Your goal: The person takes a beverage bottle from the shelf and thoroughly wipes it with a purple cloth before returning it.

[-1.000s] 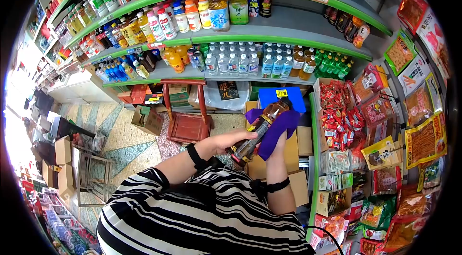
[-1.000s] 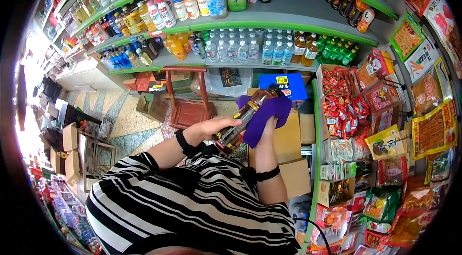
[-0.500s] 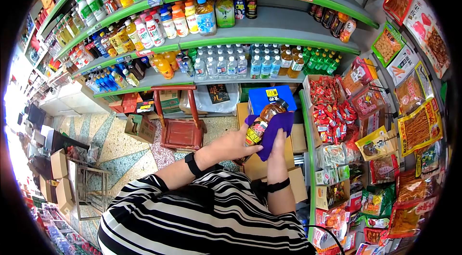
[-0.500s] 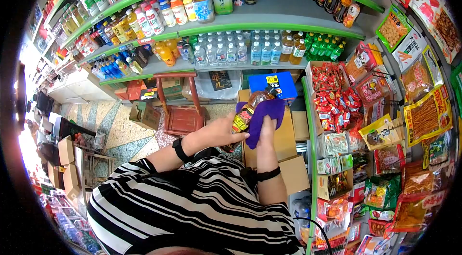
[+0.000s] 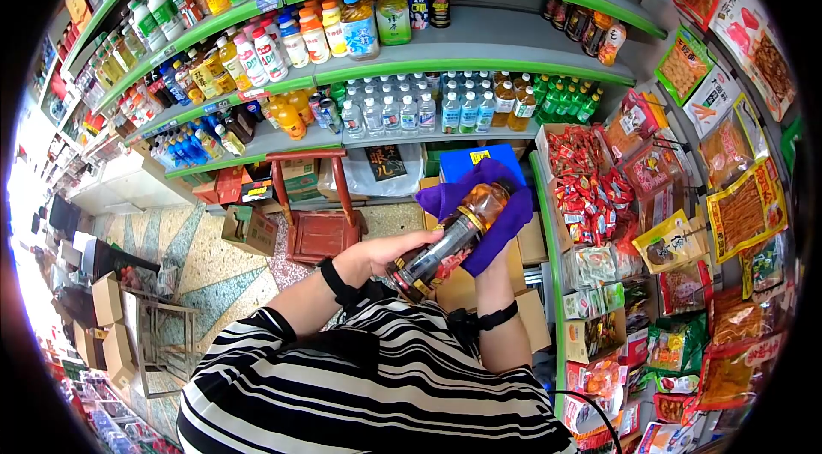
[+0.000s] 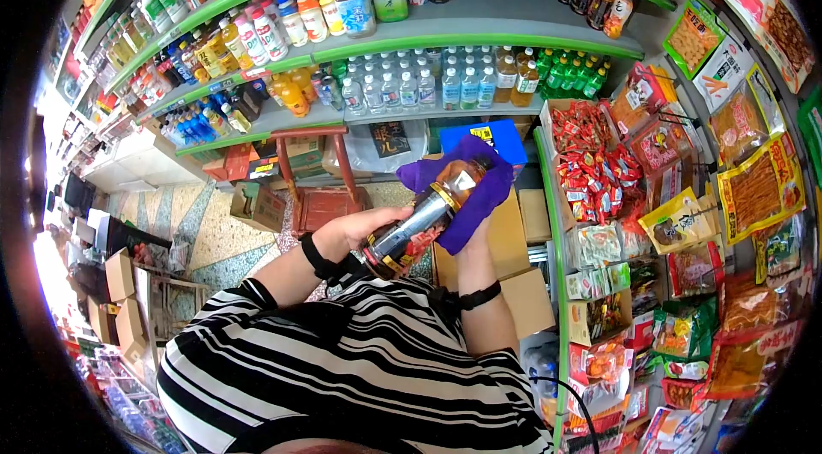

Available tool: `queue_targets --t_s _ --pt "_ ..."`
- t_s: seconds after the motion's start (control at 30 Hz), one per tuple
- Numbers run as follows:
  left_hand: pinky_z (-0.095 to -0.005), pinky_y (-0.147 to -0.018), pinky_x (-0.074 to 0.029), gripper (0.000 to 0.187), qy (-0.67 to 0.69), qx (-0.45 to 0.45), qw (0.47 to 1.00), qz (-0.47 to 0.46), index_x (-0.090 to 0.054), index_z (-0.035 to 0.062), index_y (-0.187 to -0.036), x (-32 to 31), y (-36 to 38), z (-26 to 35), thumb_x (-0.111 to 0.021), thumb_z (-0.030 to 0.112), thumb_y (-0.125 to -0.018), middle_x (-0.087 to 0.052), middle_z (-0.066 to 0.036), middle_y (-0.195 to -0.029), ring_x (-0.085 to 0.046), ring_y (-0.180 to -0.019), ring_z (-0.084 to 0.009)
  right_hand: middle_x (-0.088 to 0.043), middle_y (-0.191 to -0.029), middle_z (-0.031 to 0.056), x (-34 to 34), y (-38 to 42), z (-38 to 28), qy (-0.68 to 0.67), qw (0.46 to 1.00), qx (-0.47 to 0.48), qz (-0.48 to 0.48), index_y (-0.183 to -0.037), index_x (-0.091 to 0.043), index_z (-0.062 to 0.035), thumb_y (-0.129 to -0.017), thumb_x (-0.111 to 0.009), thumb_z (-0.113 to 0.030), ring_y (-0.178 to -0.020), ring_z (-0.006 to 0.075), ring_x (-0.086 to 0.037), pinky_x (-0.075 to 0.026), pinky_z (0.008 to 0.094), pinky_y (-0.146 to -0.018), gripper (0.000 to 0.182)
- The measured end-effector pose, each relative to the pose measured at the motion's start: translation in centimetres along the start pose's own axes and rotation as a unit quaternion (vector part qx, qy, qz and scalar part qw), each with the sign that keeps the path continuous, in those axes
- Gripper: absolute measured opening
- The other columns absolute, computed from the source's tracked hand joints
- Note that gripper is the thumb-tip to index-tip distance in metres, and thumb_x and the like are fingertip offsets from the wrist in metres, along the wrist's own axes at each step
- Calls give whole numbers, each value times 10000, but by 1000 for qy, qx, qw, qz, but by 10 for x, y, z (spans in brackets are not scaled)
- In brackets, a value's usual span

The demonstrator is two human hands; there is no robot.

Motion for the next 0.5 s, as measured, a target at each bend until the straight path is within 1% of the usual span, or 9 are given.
queue_targets --t_s 0.07,0.1,0.23,0.3,0.33,0.37,0.4,0.47,0.5 --pt "-440 -675 -560 619 117 48 990 -61 -480 62 -1260 1 -2 -15 -449 568 -906 -612 -191 -1041 -650 -813 -300 -629 -1014 121 -7 4 12 -9 998 -36 -52 -1152 -515 -70 -882 -416 -631 -848 262 -645 -558 393 -729 630" --pt "-468 -650 -559 636 115 48 992 -25 -474 76 -1262 13 -6 -21 -424 597 -900 -604 -227 -1028 -646 -792 -349 -636 -997 126 6 6 24 -8 997 -67 -44 -1128 -532 -69 -876 -390 -658 -833 263 -647 -559 389 -718 656" --pt "-476 -651 -562 635 95 11 995 13 -465 78 -1272 15 -5 -7 -408 596 -909 -611 -210 -1049 -652 -823 -329 -647 -953 160 41 12 58 -87 987 -129 43 -1072 -564 -38 -882 -365 -664 -796 279 -653 -560 390 -699 683" --pt "-445 -689 -563 605 45 -3 996 72 -463 71 -1273 17 -2 3 -423 563 -922 -610 -180 -1074 -649 -864 -299 -646 -953 168 52 5 51 -25 992 -93 77 -1074 -562 -31 -885 -363 -659 -801 278 -654 -559 383 -706 685" --pt "-430 -708 -564 590 20 -8 995 102 -463 68 -1274 19 -2 6 -430 546 -929 -609 -164 -1087 -647 -884 -284 -643 -958 156 54 2 44 9 994 -62 88 -1077 -564 -30 -888 -388 -596 -808 263 -649 -553 369 -713 622" --pt "-338 -751 -549 559 -34 -58 985 157 -468 48 -1262 28 -4 16 -453 505 -940 -597 -109 -1116 -623 -920 -206 -639 -964 145 57 0 36 43 994 -31 100 -1081 -566 -28 -892 -412 -533 -816 249 -644 -547 355 -720 561" --pt "-290 -801 -507 597 -108 -85 974 183 -492 -26 -1199 24 2 28 -455 510 -938 -614 -143 -1057 -608 -930 -164 -632 -976 118 56 1 22 82 991 11 109 -1086 -571 -28 -898 -461 -410 -830 219 -633 -534 330 -729 440" --pt "-307 -770 -502 612 -345 -165 894 234 -502 -43 -1172 44 -3 40 -509 511 -911 -628 -152 -993 -619 -903 -180 -617 -998 65 57 6 -6 164 974 93 129 -1098 -582 -27 -911 -560 -163 -857 160 -613 -510 280 -748 232" --pt "-333 -746 -495 635 -446 -161 836 277 -516 -55 -1134 31 4 47 -562 522 -873 -636 -169 -925 -622 -889 -213 -610 -959 40 69 5 -6 158 968 110 159 -1044 -605 -18 -865 -596 -68 -833 126 -600 -498 251 -713 186"
Point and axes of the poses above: each hand's wrist, its own y-axis away from the middle knuckle, its own x-axis out of the back of the hand, z = x × y, the point moved 10 cm from there along -y, towards the middle knuckle
